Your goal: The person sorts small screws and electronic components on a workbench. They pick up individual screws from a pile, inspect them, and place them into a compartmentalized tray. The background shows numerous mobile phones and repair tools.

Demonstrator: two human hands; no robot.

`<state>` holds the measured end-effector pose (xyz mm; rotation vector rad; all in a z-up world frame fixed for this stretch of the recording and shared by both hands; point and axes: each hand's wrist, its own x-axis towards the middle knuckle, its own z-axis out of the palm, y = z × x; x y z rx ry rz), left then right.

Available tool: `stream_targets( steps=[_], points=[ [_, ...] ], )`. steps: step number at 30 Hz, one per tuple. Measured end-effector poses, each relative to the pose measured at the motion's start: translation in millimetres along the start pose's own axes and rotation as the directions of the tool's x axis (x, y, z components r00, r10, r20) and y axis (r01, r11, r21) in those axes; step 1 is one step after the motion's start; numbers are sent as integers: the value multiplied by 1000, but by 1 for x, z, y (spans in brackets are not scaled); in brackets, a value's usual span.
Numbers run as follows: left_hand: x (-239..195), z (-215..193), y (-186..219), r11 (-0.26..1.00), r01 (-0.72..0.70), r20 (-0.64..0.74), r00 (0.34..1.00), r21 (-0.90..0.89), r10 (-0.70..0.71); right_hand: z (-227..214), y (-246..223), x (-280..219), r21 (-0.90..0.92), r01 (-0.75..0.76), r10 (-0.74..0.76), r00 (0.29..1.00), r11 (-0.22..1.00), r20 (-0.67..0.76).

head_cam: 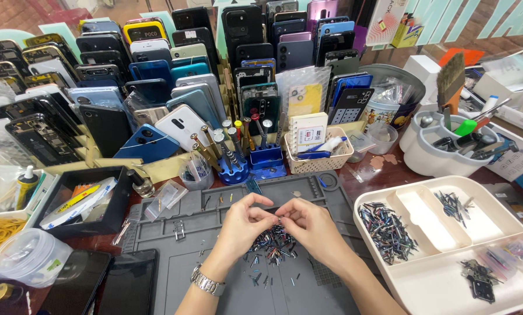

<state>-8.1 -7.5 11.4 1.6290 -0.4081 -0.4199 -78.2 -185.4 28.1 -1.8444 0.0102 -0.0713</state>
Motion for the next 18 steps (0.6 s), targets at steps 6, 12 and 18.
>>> stream_targets(
  steps=[6,12,18],
  points=[
    [-4,18,15,998,22,-53,998,60,-19,-8,-24,-11,-181,-20,2,995,983,-102],
    [15,69,32,995,-81,83,993,-59,85,-53,-38,-40,-339,1,-97,959,941,-266],
    [30,144,49,979,-203,168,965,11,199,-125,-18,-62,-312,-92,-35,925,946,-378]
  ],
)
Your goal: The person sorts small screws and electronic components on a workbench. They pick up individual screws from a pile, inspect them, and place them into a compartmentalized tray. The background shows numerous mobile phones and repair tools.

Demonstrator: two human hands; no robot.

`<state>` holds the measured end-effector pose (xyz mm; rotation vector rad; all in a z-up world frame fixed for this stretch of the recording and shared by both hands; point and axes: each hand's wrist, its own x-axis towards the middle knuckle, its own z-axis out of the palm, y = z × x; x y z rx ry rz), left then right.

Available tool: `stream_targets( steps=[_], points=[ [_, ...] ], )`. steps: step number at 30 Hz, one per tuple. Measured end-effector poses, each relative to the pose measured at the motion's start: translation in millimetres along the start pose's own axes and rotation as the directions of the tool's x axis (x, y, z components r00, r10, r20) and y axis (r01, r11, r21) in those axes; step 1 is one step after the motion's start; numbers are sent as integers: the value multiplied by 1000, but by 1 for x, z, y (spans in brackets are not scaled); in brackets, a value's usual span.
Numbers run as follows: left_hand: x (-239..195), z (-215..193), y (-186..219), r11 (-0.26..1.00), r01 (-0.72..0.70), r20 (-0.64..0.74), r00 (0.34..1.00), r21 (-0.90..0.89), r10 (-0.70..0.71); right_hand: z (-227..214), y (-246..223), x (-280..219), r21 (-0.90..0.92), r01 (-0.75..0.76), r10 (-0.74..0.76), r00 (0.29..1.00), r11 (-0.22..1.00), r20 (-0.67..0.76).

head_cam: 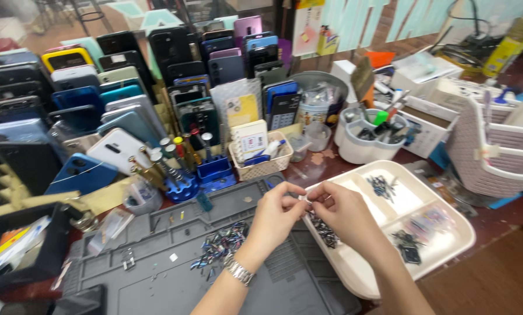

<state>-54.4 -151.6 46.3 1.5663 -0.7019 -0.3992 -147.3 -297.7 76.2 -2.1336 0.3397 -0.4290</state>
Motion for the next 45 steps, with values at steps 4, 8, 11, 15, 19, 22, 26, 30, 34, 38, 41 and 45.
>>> stream_targets(
  steps=[4,8,11,15,19,22,26,30,34,38,41,45],
  points=[
    [10,32,11,982,-92,17,996,168,91,-28,28,2,-3,-84,84,996,996,12],
    [16,51,13,949,-170,27,985,264,169,-39,41,0,-158,-106,105,994,982,-13],
    [18,56,12,902,-219,36,974,373,222,-45,40,-2,-295,-70,72,997,953,-4],
    [19,58,9,834,-242,49,967,497,251,-50,32,-3,-350,-35,29,999,936,-21],
    [15,51,10,822,-236,-16,958,519,285,-49,18,-5,-375,0,-4,1000,927,-9],
    [8,29,12,838,-206,-81,955,506,284,-38,3,-4,-290,21,-42,997,957,-63],
    [-7,-28,12,880,-69,-192,965,470,178,-7,-19,-5,-200,126,-135,990,972,-31],
    [-25,-80,11,883,43,-240,967,468,80,39,-37,-9,-56,133,-128,989,990,79],
    [-41,-111,5,862,141,-206,978,486,-44,79,-46,-8,-20,169,-161,965,985,208],
    [-54,-129,-1,861,139,-83,990,489,-113,103,-44,7,-113,253,-195,907,961,373],
    [-61,-131,-4,835,148,-49,988,530,-145,111,-41,17,-176,317,-202,857,932,474],
    [-65,-133,-4,808,161,-68,986,566,-149,116,-41,20,-184,381,-246,828,906,503]
  ],
)
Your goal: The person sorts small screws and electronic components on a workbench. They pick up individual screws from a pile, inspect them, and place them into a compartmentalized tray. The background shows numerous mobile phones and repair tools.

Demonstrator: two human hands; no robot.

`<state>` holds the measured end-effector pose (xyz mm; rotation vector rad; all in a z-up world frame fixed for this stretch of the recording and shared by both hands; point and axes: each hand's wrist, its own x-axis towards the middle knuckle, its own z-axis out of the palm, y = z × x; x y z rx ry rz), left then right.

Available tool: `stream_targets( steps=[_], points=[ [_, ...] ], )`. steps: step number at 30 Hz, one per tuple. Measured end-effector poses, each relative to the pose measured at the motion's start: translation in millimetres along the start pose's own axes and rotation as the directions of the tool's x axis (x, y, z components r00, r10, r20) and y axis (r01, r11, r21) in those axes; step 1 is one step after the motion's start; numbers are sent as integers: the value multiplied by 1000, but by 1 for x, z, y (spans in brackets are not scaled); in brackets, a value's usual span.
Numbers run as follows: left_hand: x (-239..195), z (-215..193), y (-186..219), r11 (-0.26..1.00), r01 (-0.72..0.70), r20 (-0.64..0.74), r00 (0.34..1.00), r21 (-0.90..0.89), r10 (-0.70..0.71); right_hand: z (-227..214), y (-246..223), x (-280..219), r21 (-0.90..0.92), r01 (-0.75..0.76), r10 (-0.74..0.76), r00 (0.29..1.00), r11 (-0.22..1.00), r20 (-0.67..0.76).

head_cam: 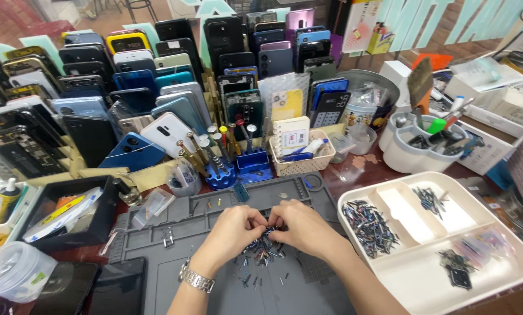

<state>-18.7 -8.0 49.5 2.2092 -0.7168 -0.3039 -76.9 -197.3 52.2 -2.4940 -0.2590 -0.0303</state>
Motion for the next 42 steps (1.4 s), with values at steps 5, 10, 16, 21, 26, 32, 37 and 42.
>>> stream_targets(
  steps=[5,10,16,21,26,32,37,42],
  points=[
    [1,-3,-1,999,30,45,999,-21,-29,8,1,2,39,-44,44,999,998,-23],
    [2,-2,-1,1000,25,25,999,13,-25,10,6,2,121,-95,101,994,988,-43],
    [5,0,-4,1000,16,3,1000,-25,-15,16,20,3,372,-215,232,973,903,-2],
    [8,1,-7,987,10,15,1000,-163,-8,23,32,6,629,-149,173,985,763,22],
    [11,4,-14,974,41,26,999,-225,-36,23,35,7,690,-213,243,969,692,56],
    [15,8,-27,961,9,22,1000,-278,-3,22,35,8,785,-213,247,966,581,79],
    [18,9,-34,881,23,67,998,-472,10,20,31,8,727,-154,232,973,669,-8],
    [18,11,-37,806,87,111,993,-585,-27,17,25,8,759,-121,215,976,639,-25]
  ],
)
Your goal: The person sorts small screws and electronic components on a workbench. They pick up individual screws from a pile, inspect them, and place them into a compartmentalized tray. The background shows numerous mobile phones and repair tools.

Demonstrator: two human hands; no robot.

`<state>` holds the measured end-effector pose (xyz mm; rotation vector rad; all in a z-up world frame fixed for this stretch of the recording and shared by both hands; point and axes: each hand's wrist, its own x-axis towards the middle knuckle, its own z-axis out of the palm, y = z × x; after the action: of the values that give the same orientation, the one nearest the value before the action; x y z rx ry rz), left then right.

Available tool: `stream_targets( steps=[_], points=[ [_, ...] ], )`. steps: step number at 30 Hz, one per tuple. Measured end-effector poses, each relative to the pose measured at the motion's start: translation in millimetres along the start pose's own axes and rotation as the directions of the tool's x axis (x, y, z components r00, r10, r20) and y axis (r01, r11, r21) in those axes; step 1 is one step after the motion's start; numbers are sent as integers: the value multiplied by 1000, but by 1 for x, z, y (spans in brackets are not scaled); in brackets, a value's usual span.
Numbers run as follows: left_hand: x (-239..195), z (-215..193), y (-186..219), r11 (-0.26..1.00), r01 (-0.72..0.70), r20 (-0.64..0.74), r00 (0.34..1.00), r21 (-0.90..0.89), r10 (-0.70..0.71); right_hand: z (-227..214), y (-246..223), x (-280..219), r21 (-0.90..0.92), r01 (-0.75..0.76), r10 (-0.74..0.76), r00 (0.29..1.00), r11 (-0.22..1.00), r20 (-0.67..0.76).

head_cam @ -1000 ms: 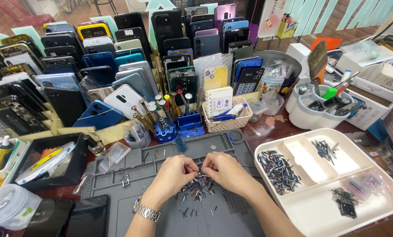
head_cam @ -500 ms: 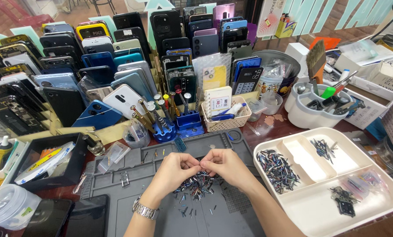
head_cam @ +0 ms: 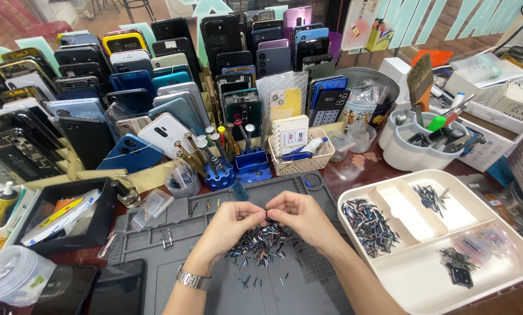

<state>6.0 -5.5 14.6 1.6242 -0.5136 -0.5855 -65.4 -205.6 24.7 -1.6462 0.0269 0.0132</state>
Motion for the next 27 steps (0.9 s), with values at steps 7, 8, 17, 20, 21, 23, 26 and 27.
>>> stream_targets(
  steps=[7,8,17,20,21,23,26,27],
  points=[
    [2,5,4,996,91,-77,993,-24,-92,9,1,-1,-200,39,-54,996,979,-69],
    [1,6,7,996,82,-83,993,-34,-84,10,3,-1,-205,37,-52,996,978,-71],
    [-20,24,38,739,-119,-92,967,663,238,-4,13,8,-73,46,-61,975,996,-213],
    [-24,29,41,676,-184,-41,952,714,302,-3,14,9,-93,59,-79,971,994,-225],
    [-24,30,41,652,-198,-25,949,732,316,-4,13,8,-110,66,-90,970,992,-226],
    [-25,32,41,641,-184,-11,958,745,287,-4,12,7,-117,66,-93,967,991,-236],
    [-24,33,39,627,-164,0,968,761,252,-4,11,6,-163,65,-104,964,984,-243],
    [-23,33,38,624,-157,2,970,766,242,-4,10,6,-184,64,-109,963,981,-245]
  ],
)
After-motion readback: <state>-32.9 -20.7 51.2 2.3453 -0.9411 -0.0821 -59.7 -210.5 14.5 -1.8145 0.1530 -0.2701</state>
